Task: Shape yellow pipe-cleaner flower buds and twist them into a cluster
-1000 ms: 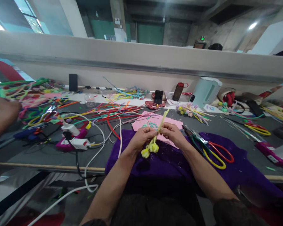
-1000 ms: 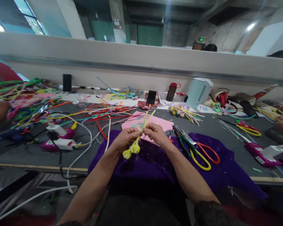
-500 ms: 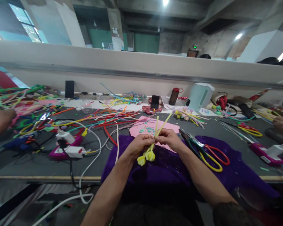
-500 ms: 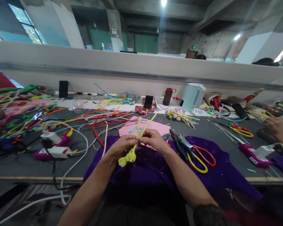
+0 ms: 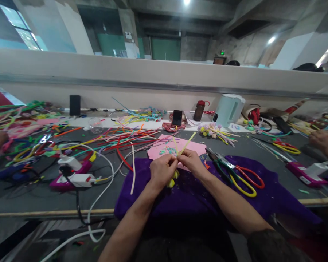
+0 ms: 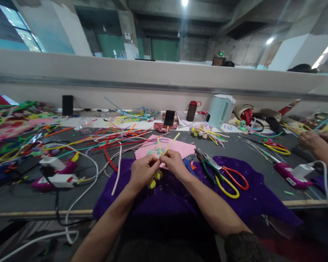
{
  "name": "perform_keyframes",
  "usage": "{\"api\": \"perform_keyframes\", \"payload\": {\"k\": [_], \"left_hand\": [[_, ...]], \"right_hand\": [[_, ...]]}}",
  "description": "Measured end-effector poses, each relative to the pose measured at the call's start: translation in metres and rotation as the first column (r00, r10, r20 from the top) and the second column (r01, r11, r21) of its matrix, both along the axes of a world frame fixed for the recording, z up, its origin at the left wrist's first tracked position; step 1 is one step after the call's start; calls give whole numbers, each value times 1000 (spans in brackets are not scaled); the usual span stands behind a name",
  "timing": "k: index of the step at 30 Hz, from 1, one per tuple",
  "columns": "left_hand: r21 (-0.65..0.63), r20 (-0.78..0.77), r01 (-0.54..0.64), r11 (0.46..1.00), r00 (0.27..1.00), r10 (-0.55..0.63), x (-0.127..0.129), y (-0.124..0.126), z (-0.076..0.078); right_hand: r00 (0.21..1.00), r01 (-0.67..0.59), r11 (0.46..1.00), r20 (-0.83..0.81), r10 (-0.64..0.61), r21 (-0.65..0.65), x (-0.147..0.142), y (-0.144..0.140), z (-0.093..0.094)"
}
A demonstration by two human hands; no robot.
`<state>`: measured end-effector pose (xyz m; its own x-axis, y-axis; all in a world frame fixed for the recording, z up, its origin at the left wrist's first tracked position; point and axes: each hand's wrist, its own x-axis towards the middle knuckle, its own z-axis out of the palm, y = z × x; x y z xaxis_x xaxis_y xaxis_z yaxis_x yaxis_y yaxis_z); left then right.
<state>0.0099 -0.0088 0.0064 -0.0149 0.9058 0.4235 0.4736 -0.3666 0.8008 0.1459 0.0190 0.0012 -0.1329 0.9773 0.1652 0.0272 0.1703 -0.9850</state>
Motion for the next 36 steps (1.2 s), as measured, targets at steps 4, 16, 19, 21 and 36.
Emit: {"api": "perform_keyframes", "payload": {"k": [4,16,19,21,36], "left_hand": [[-41,1,-4,999,1000,4,1,0,2],[-328,778,536,778,620,-99,-20,12,8],[-330,804,618,714,580,-131,-19,11,8],[-329,798,656,680,578,-172,-18,11,7],[-353,770,724,593,584,-255,-14,6,8]], "right_hand": [[997,-74,996,44,71,56,6,2,4],[990,24,999,-140,-20,28,36,15,15],[973,-216,976,-86,216,17,23,7,10],[953,-281,959,-104,284,36,15,1,8],[955,-233,966,-160,250,113,11,0,-2]]}}
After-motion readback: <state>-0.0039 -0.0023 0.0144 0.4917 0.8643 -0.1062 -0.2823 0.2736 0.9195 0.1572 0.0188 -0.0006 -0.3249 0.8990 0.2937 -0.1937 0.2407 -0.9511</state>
